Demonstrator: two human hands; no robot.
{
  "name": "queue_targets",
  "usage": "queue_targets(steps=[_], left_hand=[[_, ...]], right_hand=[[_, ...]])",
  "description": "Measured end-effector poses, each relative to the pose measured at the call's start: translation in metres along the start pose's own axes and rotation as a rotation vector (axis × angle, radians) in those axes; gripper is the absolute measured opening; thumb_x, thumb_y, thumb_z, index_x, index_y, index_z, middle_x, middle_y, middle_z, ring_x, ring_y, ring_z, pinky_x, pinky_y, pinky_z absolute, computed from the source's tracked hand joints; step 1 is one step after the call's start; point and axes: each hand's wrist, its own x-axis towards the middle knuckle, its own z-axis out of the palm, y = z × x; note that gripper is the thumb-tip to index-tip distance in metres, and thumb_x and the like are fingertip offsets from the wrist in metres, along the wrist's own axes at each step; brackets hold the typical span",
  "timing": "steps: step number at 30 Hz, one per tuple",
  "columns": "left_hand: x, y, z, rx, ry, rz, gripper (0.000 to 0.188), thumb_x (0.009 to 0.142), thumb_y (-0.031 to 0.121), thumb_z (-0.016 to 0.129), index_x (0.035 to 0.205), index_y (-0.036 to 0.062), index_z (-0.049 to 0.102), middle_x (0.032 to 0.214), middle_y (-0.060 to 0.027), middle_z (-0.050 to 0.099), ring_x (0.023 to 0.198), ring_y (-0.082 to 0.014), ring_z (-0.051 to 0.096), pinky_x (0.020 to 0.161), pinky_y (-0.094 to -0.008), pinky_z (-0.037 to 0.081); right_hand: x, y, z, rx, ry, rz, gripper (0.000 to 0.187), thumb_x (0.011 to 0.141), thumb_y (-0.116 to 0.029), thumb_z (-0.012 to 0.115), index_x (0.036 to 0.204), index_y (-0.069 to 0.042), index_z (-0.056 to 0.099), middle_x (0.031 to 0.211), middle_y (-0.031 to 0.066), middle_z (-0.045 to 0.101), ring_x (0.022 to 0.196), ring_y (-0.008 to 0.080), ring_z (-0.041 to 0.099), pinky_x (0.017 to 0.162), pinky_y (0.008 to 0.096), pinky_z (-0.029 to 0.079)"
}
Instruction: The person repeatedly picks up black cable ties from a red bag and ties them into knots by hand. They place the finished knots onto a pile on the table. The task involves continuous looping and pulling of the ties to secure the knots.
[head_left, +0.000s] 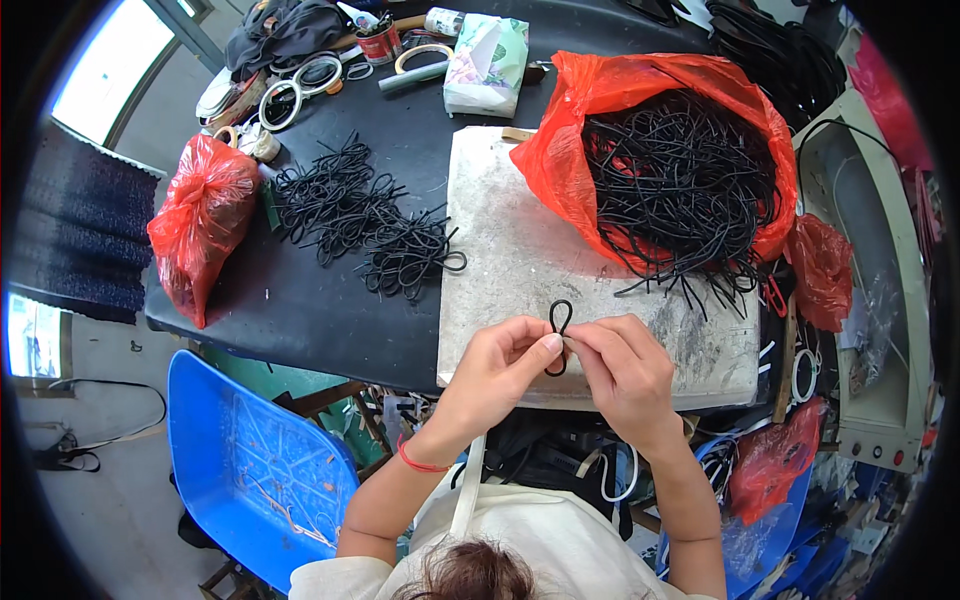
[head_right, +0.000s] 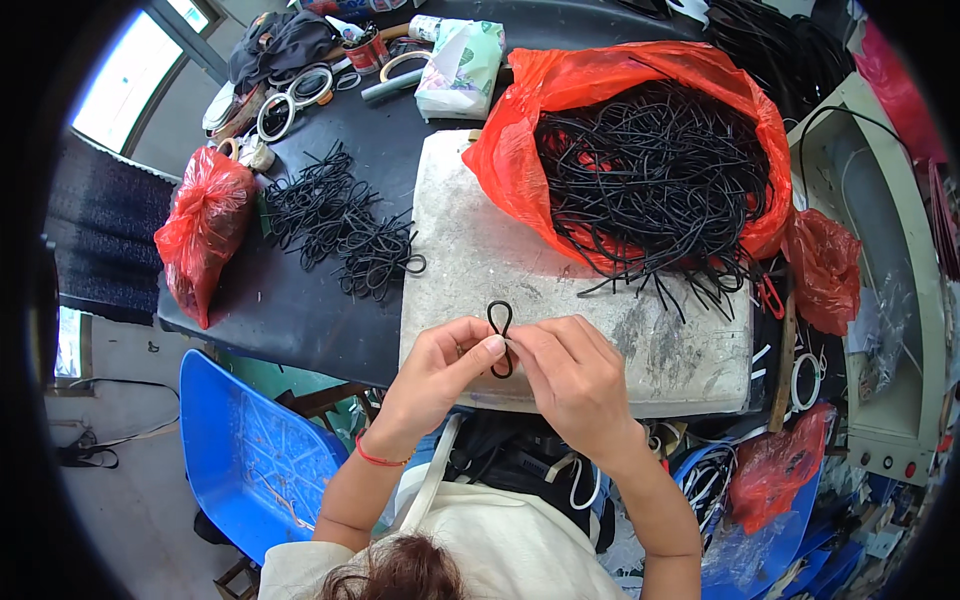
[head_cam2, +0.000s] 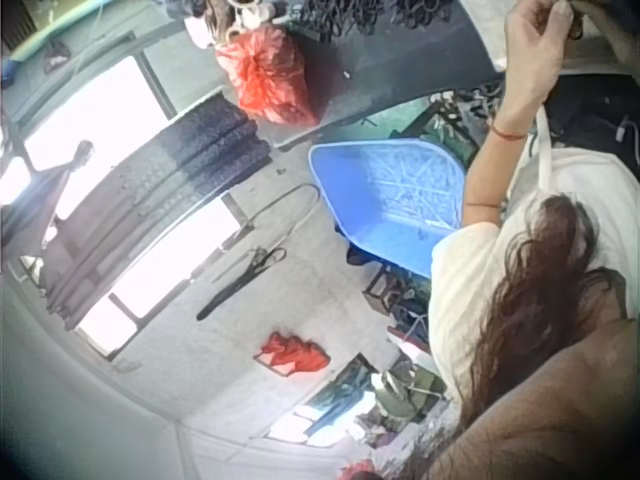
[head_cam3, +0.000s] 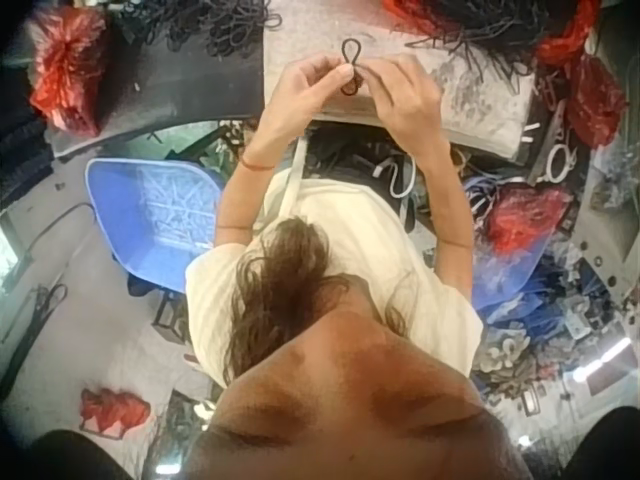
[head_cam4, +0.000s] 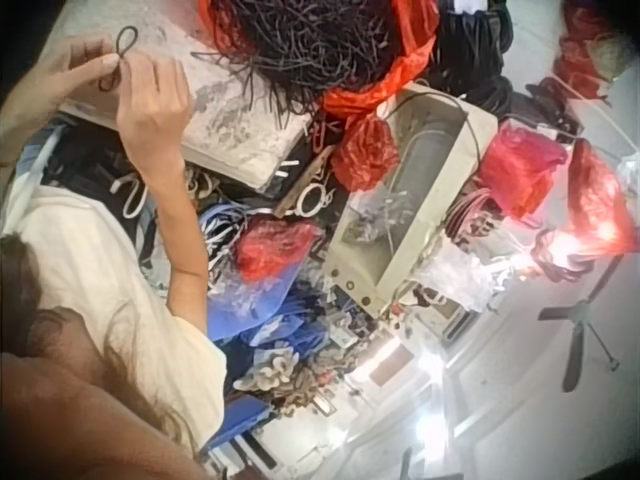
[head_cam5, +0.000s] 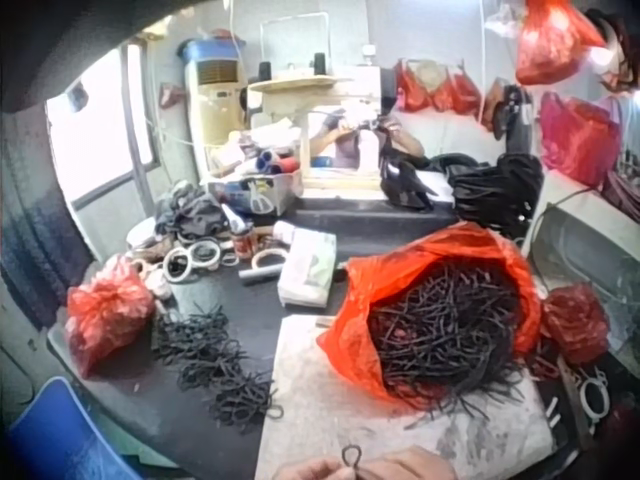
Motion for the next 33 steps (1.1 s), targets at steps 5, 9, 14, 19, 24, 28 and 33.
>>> queue_targets(steps=[5,9,14,19,24,28,33], left_hand=[[0.002,0.006,-0.005,0.381,0.152,0.085,0.014,0.089,0.011,0.052,0.092,-0.0018,0.057,0.079,-0.0058,0.059,0.069,-0.0113,0.056,0.065,-0.0257,0.045],[-0.003,0.004,-0.003,0.88,0.07,0.402,0.013,0.083,0.004,0.054,0.094,-0.0015,0.058,0.079,-0.0119,0.058,0.073,-0.022,0.057,0.066,-0.0312,0.044],[-0.01,0.013,0.001,0.236,-0.061,0.175,0.016,0.086,0.005,0.054,0.1,-0.001,0.059,0.084,-0.0092,0.06,0.078,-0.0175,0.059,0.071,-0.0275,0.046],[-0.002,0.008,-0.001,-0.025,-0.019,0.123,0.021,0.088,0.007,0.055,0.105,-0.0035,0.058,0.088,-0.0055,0.061,0.08,-0.0093,0.057,0.072,-0.0227,0.048],[-0.003,-0.002,-0.001,0.079,0.09,0.158,0.02,0.087,0.006,0.057,0.104,-0.0037,0.059,0.089,-0.0068,0.062,0.079,-0.0097,0.059,0.071,-0.0226,0.049],[-0.003,0.0,0.002,-0.048,0.092,0.121,0.018,0.086,0.005,0.058,0.101,-0.004,0.06,0.09,-0.008,0.063,0.079,-0.0101,0.059,0.071,-0.0229,0.05],[-0.005,-0.007,0.012,-0.077,0.192,0.221,0.02,0.084,0.003,0.059,0.103,-0.0047,0.06,0.091,-0.008,0.062,0.079,-0.0102,0.059,0.072,-0.0224,0.049]], right_hand=[[-0.001,-0.009,-0.017,-0.161,-0.097,0.002,0.018,0.07,0.0,0.06,0.087,-0.002,0.059,0.075,0.0079,0.054,0.068,0.0243,0.053,0.061,0.0343,0.043],[0.012,-0.021,-0.025,-0.152,-0.292,-0.129,0.017,0.07,-0.005,0.054,0.086,-0.004,0.056,0.074,0.0076,0.051,0.071,0.0238,0.051,0.065,0.0345,0.041],[0.016,0.007,-0.021,0.173,-0.221,0.229,0.011,0.076,0.0,0.06,0.087,-0.001,0.06,0.075,0.0096,0.054,0.069,0.0247,0.055,0.06,0.0328,0.044],[-0.007,-0.005,-0.008,0.187,-0.132,0.214,0.015,0.078,0.002,0.06,0.093,0.0,0.061,0.076,0.0095,0.055,0.065,0.0228,0.056,0.057,0.03,0.044],[-0.017,-0.021,-0.008,0.538,-0.198,0.486,0.016,0.081,0.003,0.057,0.097,0.0,0.061,0.079,0.0097,0.062,0.068,0.0124,0.06,0.061,0.0239,0.047],[-0.012,-0.024,-0.005,0.96,-0.114,0.767,0.012,0.085,-0.005,0.058,0.095,0.001,0.061,0.079,0.0058,0.064,0.071,0.0075,0.059,0.063,0.0208,0.047],[-0.013,-0.016,0.0,0.673,-0.047,0.754,0.013,0.083,-0.009,0.063,0.088,0.002,0.059,0.074,0.0034,0.063,0.067,0.0052,0.057,0.059,0.0187,0.045]])
